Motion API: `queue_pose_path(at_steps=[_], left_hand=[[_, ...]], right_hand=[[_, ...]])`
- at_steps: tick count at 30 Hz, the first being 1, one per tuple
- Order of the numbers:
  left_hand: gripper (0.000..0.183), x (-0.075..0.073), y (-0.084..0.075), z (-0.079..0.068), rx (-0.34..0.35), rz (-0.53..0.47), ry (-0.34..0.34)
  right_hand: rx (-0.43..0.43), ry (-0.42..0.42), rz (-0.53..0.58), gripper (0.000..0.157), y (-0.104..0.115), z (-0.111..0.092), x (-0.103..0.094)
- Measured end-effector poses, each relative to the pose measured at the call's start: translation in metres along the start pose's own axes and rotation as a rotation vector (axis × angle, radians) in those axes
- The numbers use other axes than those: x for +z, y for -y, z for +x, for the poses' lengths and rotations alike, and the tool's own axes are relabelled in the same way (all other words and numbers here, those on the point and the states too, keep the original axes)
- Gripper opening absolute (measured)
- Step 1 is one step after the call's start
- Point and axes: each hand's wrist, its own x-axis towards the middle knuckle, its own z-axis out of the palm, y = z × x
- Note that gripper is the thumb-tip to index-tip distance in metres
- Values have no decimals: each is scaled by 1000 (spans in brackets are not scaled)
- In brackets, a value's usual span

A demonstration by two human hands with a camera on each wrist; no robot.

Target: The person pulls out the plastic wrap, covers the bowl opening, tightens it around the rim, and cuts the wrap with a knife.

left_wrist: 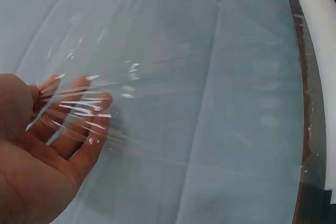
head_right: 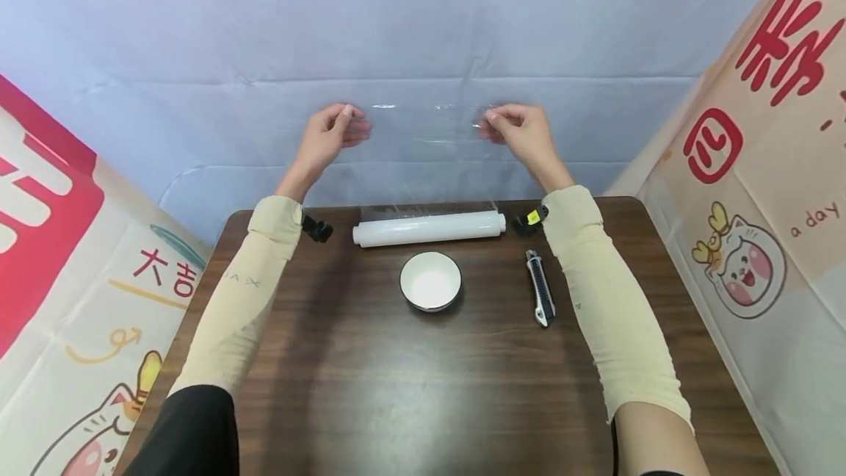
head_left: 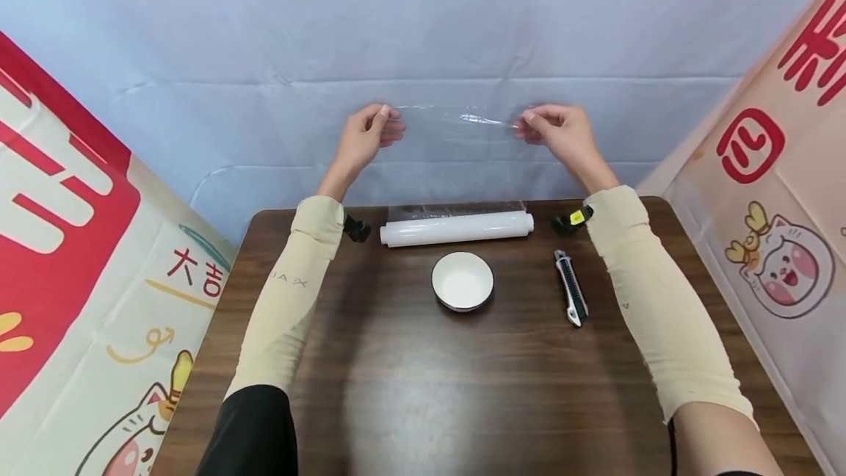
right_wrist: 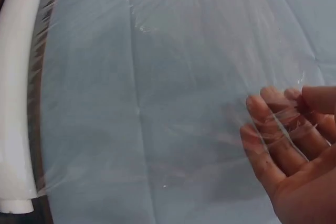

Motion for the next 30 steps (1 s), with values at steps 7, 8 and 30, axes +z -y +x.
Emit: queue_pose_path(at_steps=[7,8,30], left_hand=[[48,4,-1,-40,130,40,81],[47,6,-1,-47,141,36,87],[24,34,50,-176,317,37,106]], right_hand=[[-136,17,-78,34,-8,-43,-14],[-154,18,-88,34,-9,-51,-16],[-282,188,-162,20,-58,-175,-27]])
